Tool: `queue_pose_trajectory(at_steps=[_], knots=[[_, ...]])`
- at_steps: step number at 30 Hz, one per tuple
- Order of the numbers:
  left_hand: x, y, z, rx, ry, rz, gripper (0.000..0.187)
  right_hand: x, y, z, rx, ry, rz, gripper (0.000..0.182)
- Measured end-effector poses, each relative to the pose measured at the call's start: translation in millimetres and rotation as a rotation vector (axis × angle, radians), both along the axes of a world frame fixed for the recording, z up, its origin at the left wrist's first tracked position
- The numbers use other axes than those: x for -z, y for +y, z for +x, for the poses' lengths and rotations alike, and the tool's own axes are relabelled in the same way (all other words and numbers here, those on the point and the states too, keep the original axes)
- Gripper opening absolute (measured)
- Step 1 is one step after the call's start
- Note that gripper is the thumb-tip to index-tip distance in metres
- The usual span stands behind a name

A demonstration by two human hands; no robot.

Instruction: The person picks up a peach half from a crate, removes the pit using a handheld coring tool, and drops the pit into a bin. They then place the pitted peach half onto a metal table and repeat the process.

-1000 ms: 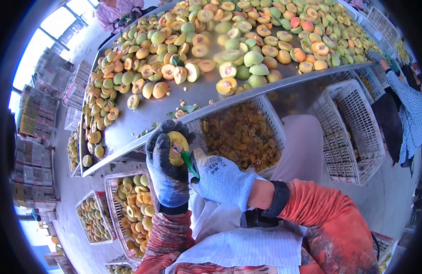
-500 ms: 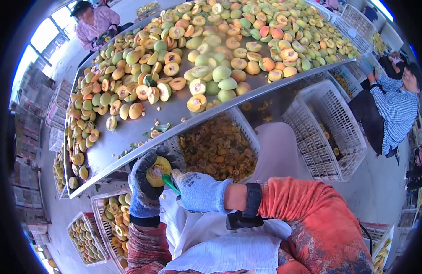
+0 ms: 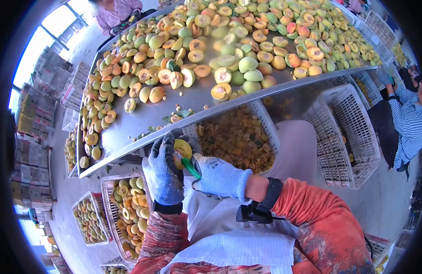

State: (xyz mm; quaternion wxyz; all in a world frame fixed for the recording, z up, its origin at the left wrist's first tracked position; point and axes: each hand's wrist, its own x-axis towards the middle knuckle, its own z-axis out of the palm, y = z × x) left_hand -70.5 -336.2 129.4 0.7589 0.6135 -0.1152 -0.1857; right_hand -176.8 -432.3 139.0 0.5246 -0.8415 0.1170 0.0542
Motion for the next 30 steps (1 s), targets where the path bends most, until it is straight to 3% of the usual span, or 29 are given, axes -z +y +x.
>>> queue_pose_trajectory(at_steps=[3,5,11,13,16,18,20,21,22,24,25,27,29,30], knots=[[-15.7,7.9,11.3,0.290,0.121,0.047,0.030,-11.5,-8.6,-1.3,-0.038,0.083,0.288,0.039],[-22.9,5.2,8.5,0.282,0.102,0.014,0.030,-18.4,-16.5,-1.1,-0.042,0.207,0.561,0.034],[-6.1,-17.1,9.8,0.269,0.048,-0.077,0.024,8.8,-23.3,-10.7,0.048,0.133,0.792,0.039],[0.8,-23.0,16.8,0.480,0.208,-0.086,0.027,2.9,-30.8,-17.6,0.053,0.131,0.701,0.038],[4.7,-34.4,20.9,0.597,0.248,-0.062,0.033,-9.3,-40.1,-23.9,0.060,0.147,0.590,0.037],[8.6,-42.3,16.5,0.521,0.537,-0.265,0.035,-6.5,-42.9,-22.9,0.072,0.160,0.566,0.037],[17.2,-54.2,9.8,0.522,0.556,-0.249,0.034,11.0,-34.3,-15.4,-0.031,-0.576,0.046,0.039],[23.8,-63.0,10.4,0.535,0.593,-0.311,0.036,14.8,-37.0,-12.4,0.052,-0.555,-0.003,0.036],[29.5,-70.6,11.5,0.543,0.629,-0.375,0.037,14.9,-45.1,-15.8,0.058,-0.561,-0.010,0.036],[26.4,-75.8,21.9,0.500,0.511,-0.337,0.040,4.3,-63.5,-29.5,0.332,-0.250,0.472,0.032],[22.5,-79.4,29.4,0.492,0.660,-0.414,0.039,8.0,-70.1,-36.1,0.459,-0.238,0.589,0.030],[22.0,-80.6,36.3,0.481,0.801,-0.488,0.040,20.6,-81.9,-47.9,0.600,-0.150,0.571,0.032],[29.5,-76.3,38.6,0.533,-0.184,-0.008,0.044,25.6,-84.5,-57.3,0.647,-0.118,0.529,0.032],[30.5,-70.3,40.5,0.508,-0.183,-0.001,0.044,28.1,-82.5,-61.2,0.659,-0.081,0.519,0.031]])
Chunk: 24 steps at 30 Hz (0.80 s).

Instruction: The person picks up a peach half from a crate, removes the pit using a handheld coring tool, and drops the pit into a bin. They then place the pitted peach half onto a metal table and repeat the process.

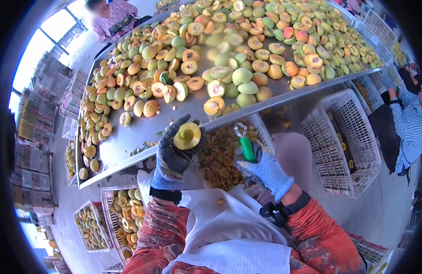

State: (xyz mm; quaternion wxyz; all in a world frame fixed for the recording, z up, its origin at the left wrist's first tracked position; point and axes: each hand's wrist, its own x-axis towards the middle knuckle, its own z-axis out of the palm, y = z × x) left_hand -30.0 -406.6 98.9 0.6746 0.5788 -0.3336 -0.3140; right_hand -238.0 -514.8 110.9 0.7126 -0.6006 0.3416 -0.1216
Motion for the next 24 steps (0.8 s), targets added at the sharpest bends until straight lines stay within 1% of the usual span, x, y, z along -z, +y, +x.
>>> queue_pose_trajectory(at_steps=[1,2,3,4,5,6,7,8,9,10,11,12,13,14,15,16,17,18,19,20,22,23,24], knots=[[0.2,10.2,4.4,0.007,0.426,-0.099,0.044,3.3,2.6,-0.8,-0.019,0.038,0.007,0.031],[-0.3,28.8,10.4,-0.012,0.841,-0.217,0.046,-0.1,6.9,-0.6,-0.015,0.075,0.072,0.031],[-5.4,50.6,14.6,-0.039,0.738,-0.204,0.048,1.4,14.8,1.8,0.019,0.014,0.077,0.029],[-14.1,79.6,14.1,-0.166,0.732,-0.141,0.046,9.2,15.8,2.9,-0.033,-0.037,0.079,0.028],[-11.5,113.9,20.6,-0.229,0.663,-0.137,0.046,-2.0,24.7,9.1,-0.031,0.028,0.123,0.031],[-6.5,149.7,24.1,-0.283,0.598,-0.129,0.047,13.0,24.6,9.9,-0.052,0.018,0.097,0.029],[-5.4,190.3,21.2,-0.444,0.543,-0.084,0.045,11.9,28.8,13.6,-0.077,0.044,0.129,0.028],[12.2,236.3,24.4,-0.586,0.462,-0.023,0.044,26.1,30.8,16.0,-0.078,0.025,0.063,0.028],[49.4,295.8,33.0,-0.765,0.250,0.062,0.041,24.8,37.0,20.7,-0.147,0.059,0.054,0.028],[83.0,404.0,22.4,-1.003,0.032,0.581,0.032,17.1,44.4,30.4,-0.225,0.096,0.019,0.029],[122.8,479.0,12.6,-1.165,-0.030,0.689,0.032,14.0,47.7,34.5,-0.239,0.098,0.003,0.029],[120.5,479.9,8.3,-1.155,-0.299,0.876,0.030,14.1,49.4,36.8,-0.259,0.085,0.026,0.027],[112.6,518.2,-16.2,-1.178,-0.407,1.252,0.034,14.5,51.1,39.7,-0.279,0.073,0.049,0.026],[96.3,532.7,-40.6,-1.146,-0.364,1.568,0.044,14.0,56.5,44.5,-0.267,0.072,0.026,0.026],[107.9,558.9,-60.2,-1.140,-0.328,1.646,0.057,13.6,63.2,49.1,-0.285,0.052,0.047,0.026],[117.5,569.4,-83.6,-1.054,-0.417,1.699,0.065,11.0,66.1,49.9,-0.282,0.036,0.058,0.026],[116.4,565.1,-99.5,-0.905,-0.122,1.791,0.069,6.5,69.1,50.8,-0.312,0.020,0.043,0.026],[153.6,584.8,-114.1,-0.820,-0.093,1.905,0.072,2.9,73.0,51.5,-0.342,0.006,0.031,0.026],[129.5,548.0,-125.0,-0.697,-0.256,2.046,0.073,0.6,75.5,50.1,-0.364,0.060,0.002,0.027],[129.1,541.3,-122.2,-0.753,-0.133,2.011,0.072,-0.8,77.5,49.3,-0.392,0.112,-0.017,0.027],[133.4,547.9,-112.9,-0.871,-0.125,1.867,0.059,-2.4,80.3,46.3,-0.399,0.127,0.035,0.027],[132.9,546.9,-106.3,-0.875,-0.122,1.827,0.053,1.5,80.5,45.0,-0.418,0.056,-0.043,0.034],[131.3,551.9,-100.9,-0.883,-0.119,1.791,0.047,6.7,78.5,47.1,-0.399,0.039,-0.049,0.034]])
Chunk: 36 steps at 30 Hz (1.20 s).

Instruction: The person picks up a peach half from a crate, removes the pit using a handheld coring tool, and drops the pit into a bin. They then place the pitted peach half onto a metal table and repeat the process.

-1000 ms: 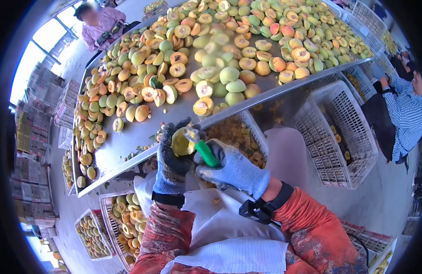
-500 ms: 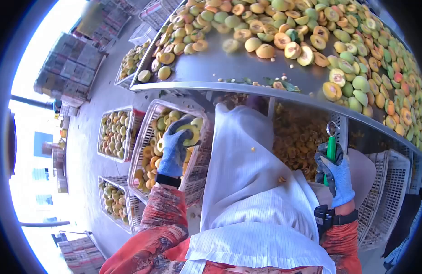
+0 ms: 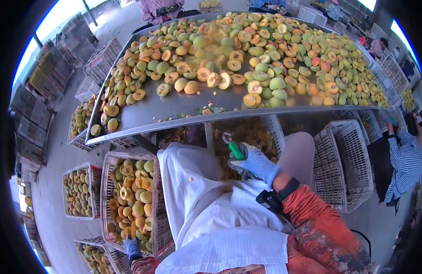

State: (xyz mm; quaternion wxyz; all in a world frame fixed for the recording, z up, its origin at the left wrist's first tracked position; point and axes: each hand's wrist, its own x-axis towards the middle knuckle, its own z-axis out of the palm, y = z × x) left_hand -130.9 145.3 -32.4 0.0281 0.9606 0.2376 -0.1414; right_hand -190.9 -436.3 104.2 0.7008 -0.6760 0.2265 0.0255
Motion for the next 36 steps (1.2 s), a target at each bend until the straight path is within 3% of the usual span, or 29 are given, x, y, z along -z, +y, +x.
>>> queue_pose_trajectory(at_steps=[1,2,4,5,6,7,8,11,13,16,17,18,19,22,27,28,30,34,36], knots=[[4.4,9.8,5.8,0.023,-0.015,0.001,0.047,5.0,-4.7,2.4,-0.110,-0.072,-0.392,0.037],[13.5,20.0,13.3,0.049,-0.121,-0.170,0.043,6.0,-7.7,-1.6,-0.207,-0.121,-0.783,0.041],[1.4,3.0,30.2,0.002,-0.222,-0.534,0.031,-20.4,-1.9,-6.3,-0.225,-0.040,-1.131,0.047],[15.0,1.2,42.9,0.016,-0.363,-0.652,0.027,-39.0,-1.7,-7.0,-0.296,0.050,-1.154,0.045],[12.3,-16.8,49.8,0.017,-0.504,-0.774,0.023,-46.1,-2.7,-9.2,-0.295,-0.024,-1.265,0.041],[3.9,-28.2,58.5,-0.091,-0.387,-0.836,0.022,-57.2,-1.8,-12.1,-0.329,-0.020,-1.328,0.039],[7.9,-42.6,66.9,0.007,-0.554,-0.900,0.029,-68.0,-2.1,-13.9,-0.369,-0.022,-1.394,0.037],[-5.8,-75.6,78.9,0.126,-0.612,-0.869,0.033,-83.9,-5.9,-17.6,-0.355,-0.171,-1.523,0.031],[-35.5,-112.9,71.2,0.239,-0.649,-1.102,0.032,-99.7,-7.7,-22.8,-0.375,-0.263,-1.617,0.027],[-80.9,-161.1,53.3,0.199,-0.540,-1.195,0.030,-143.0,10.8,-23.0,-0.522,-0.362,-1.700,0.018],[-56.7,-150.9,66.3,0.212,-0.553,-1.251,0.025,-162.0,26.9,-24.0,-0.615,-0.535,-1.784,0.020],[-50.7,-151.0,68.6,0.223,-0.507,-1.265,0.025,-181.1,50.9,-29.5,-0.658,-0.533,-1.892,0.022],[-46.4,-157.5,70.4,0.236,-0.451,-1.276,0.025,-207.2,66.7,-41.8,-0.520,-0.721,-1.978,0.020],[-32.3,-166.7,66.3,0.269,-0.320,-1.299,0.025,-241.6,84.0,-48.6,-0.539,-0.934,-1.924,0.021],[-4.3,-156.6,81.0,0.328,-0.307,-1.293,0.025,-240.1,62.9,-33.2,-0.591,-0.918,-1.856,0.024],[-61.6,-197.9,65.6,0.118,-0.039,-1.146,0.025,-239.7,60.8,-31.8,-0.595,-0.917,-1.847,0.025],[-48.0,-202.2,68.6,0.260,-0.194,-1.214,0.027,-236.4,53.1,-26.7,-0.612,-0.893,-1.832,0.026],[-49.3,-213.6,76.5,0.403,-0.242,-1.284,0.027,-229.2,51.8,-6.5,-0.628,-0.896,-1.794,0.029],[-11.6,-198.7,103.9,0.359,-0.243,-1.382,0.028,-226.2,50.3,3.1,-0.635,-0.887,-1.786,0.030]])
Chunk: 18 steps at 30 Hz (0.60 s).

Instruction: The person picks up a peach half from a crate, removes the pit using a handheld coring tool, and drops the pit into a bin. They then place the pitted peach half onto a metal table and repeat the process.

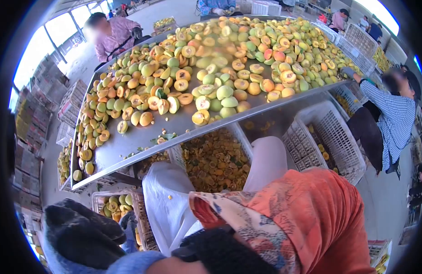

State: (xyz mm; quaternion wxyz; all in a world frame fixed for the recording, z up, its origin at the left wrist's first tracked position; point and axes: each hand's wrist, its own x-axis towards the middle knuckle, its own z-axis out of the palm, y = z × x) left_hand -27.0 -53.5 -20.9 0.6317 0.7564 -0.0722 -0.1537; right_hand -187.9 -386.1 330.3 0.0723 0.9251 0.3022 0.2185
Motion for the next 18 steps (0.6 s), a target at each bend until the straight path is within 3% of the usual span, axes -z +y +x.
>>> queue_pose_trajectory(at_steps=[2,3,4,8,14,16,18], knots=[[-84.7,-52.8,-32.9,0.138,-0.369,0.486,0.026,6.3,2.2,9.1,-0.010,0.005,-0.002,0.031],[-118.7,-82.5,-49.8,0.063,-0.404,0.441,0.025,7.8,0.3,12.0,-0.014,0.016,0.007,0.032],[-72.6,-53.8,-28.7,0.045,-0.220,0.266,0.025,9.4,1.4,15.0,-0.029,0.014,0.013,0.033],[-101.4,-85.4,-31.2,0.092,-0.121,0.135,0.029,16.8,-7.7,18.4,-0.023,0.019,0.048,0.036],[-115.6,-139.4,-1.8,0.328,-0.441,0.265,0.026,20.8,-34.2,9.5,0.023,0.016,0.138,0.041],[-132.2,-184.8,2.3,0.299,-0.161,0.130,0.026,26.7,-44.5,2.3,0.036,0.025,0.186,0.042],[-134.2,-233.7,17.4,0.243,-0.203,0.238,0.026,38.3,-62.3,-8.8,0.095,0.079,0.312,0.044]])
